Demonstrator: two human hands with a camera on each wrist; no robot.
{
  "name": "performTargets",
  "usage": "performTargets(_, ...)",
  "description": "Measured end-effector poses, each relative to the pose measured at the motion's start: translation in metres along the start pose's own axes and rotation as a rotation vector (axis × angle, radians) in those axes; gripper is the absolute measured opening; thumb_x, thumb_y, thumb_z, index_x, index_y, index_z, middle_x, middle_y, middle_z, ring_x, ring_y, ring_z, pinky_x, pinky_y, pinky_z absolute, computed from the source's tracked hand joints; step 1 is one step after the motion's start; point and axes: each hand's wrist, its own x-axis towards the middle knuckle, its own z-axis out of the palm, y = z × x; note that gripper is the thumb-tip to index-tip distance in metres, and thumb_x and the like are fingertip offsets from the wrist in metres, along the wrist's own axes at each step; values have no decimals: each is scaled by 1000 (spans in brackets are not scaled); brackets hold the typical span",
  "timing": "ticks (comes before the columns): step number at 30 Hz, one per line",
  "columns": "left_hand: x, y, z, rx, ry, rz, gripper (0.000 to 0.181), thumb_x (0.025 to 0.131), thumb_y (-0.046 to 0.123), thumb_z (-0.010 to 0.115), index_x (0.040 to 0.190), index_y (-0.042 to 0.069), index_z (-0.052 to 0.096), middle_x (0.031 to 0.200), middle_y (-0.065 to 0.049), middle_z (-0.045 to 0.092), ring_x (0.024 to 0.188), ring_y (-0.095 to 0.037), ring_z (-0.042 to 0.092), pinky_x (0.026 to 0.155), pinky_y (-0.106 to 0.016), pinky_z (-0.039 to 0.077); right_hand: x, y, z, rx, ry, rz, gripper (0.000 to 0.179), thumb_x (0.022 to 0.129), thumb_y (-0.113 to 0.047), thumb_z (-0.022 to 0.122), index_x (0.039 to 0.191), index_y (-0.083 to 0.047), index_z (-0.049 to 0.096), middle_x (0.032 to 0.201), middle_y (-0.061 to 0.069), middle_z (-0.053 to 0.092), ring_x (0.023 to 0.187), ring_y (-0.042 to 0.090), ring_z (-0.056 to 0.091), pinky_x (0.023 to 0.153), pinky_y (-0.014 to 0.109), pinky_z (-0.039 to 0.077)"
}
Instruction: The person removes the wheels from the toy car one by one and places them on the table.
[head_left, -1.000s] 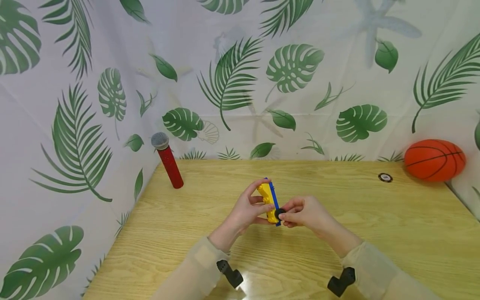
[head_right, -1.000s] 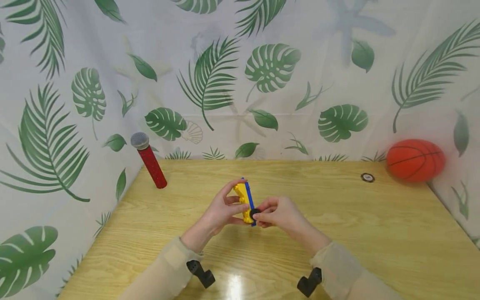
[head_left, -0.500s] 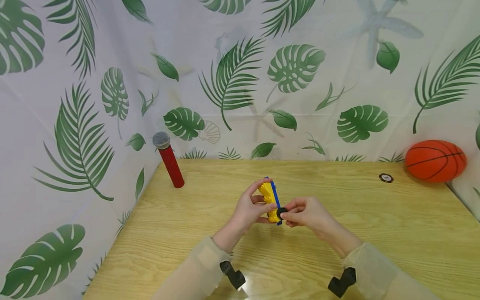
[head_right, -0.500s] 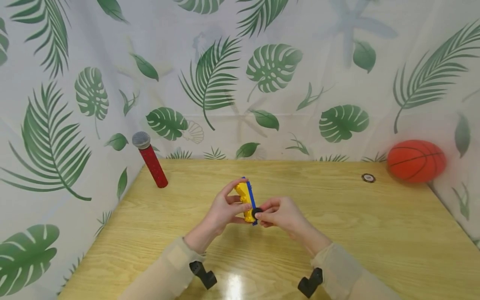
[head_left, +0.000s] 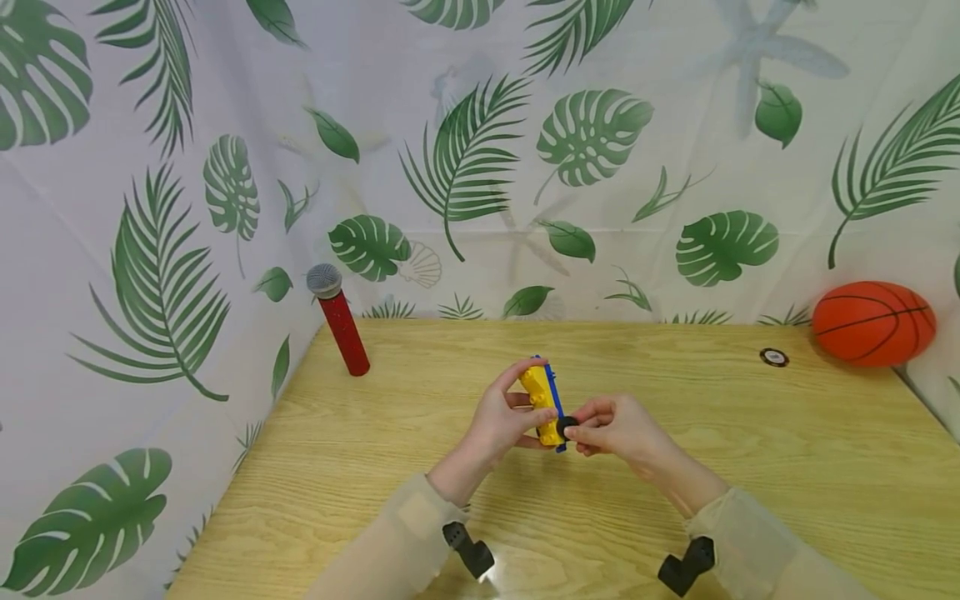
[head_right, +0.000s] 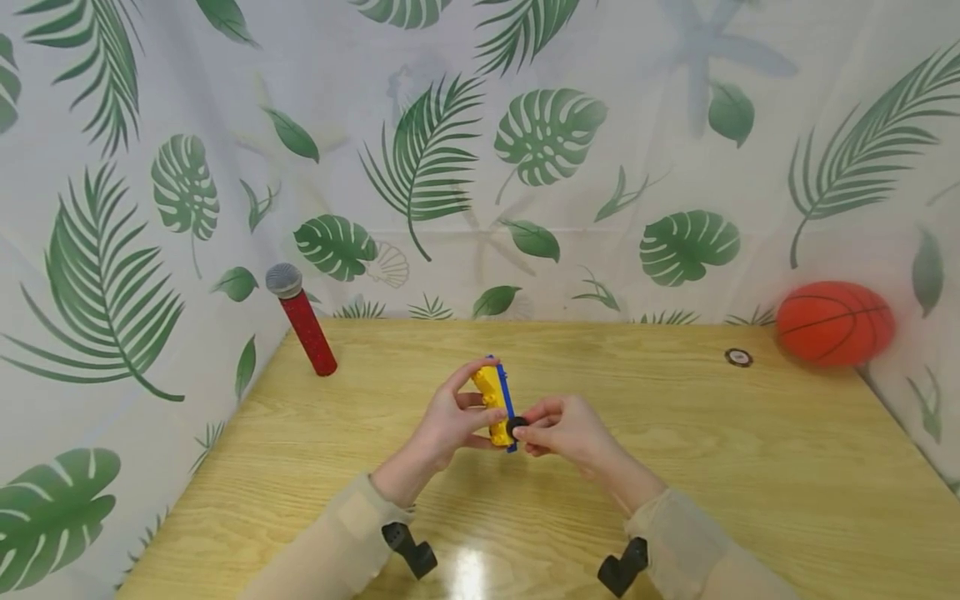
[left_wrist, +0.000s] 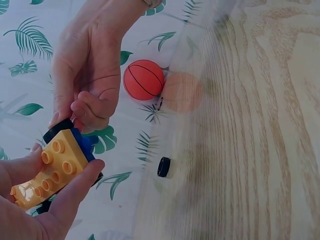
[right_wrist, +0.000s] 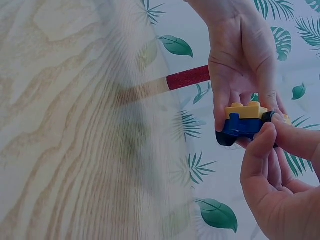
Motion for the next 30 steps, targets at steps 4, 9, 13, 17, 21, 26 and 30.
performTargets(4,0,0,1,6,7,-4,64,88,-1,71,136,38,55,111,-17,61,90,-24,67,64,-47,62,0,1,0,9,2,8,17,92,-4,68,99,10,62,81,8,72,67,13,65,67,27,60)
performTargets(9,-1,-1,1,5,11,-13,64,89,-2,70,137,38,55,110,-17,60,88,-24,66,64,-48,62,0,2,1,8,2,14,20,92,-6,69,101,11,62,82,8,72,68,13,65,69,28,60)
performTargets(13,-2,-1,1,7,13,-14,64,89,-2,70,137,38,54,110,-17,58,88,-25,66,64,-47,62,0,3,1,4,2,19,20,92,-5,69,101,11,62,83,9,72,69,14,65,70,30,61)
performTargets(17,-1,-3,1,30,16,-2,64,88,-1,71,137,38,54,111,-17,58,89,-25,65,64,-47,62,-1,3,1,-2,3,21,18,92,-5,68,100,9,62,82,8,71,69,14,64,70,29,60)
performTargets(21,0,-12,-4,103,75,23,66,87,-1,73,138,35,53,107,-15,58,89,-24,64,59,-47,61,-3,0,1,-21,33,9,17,89,-7,73,93,4,61,75,4,69,68,18,65,69,30,59)
performTargets(26,0,-15,-7,30,47,16,68,87,-2,71,139,36,51,107,-17,58,90,-25,68,61,-49,61,-3,-7,-2,-36,46,-30,21,88,-9,75,96,6,62,76,3,70,70,20,68,71,30,60)
performTargets(30,2,-12,-6,-22,-14,26,68,88,0,71,139,40,51,111,-17,59,93,-24,69,65,-48,61,-2,-9,-4,-20,38,-34,23,89,-7,73,101,10,62,78,4,71,70,15,68,71,28,61)
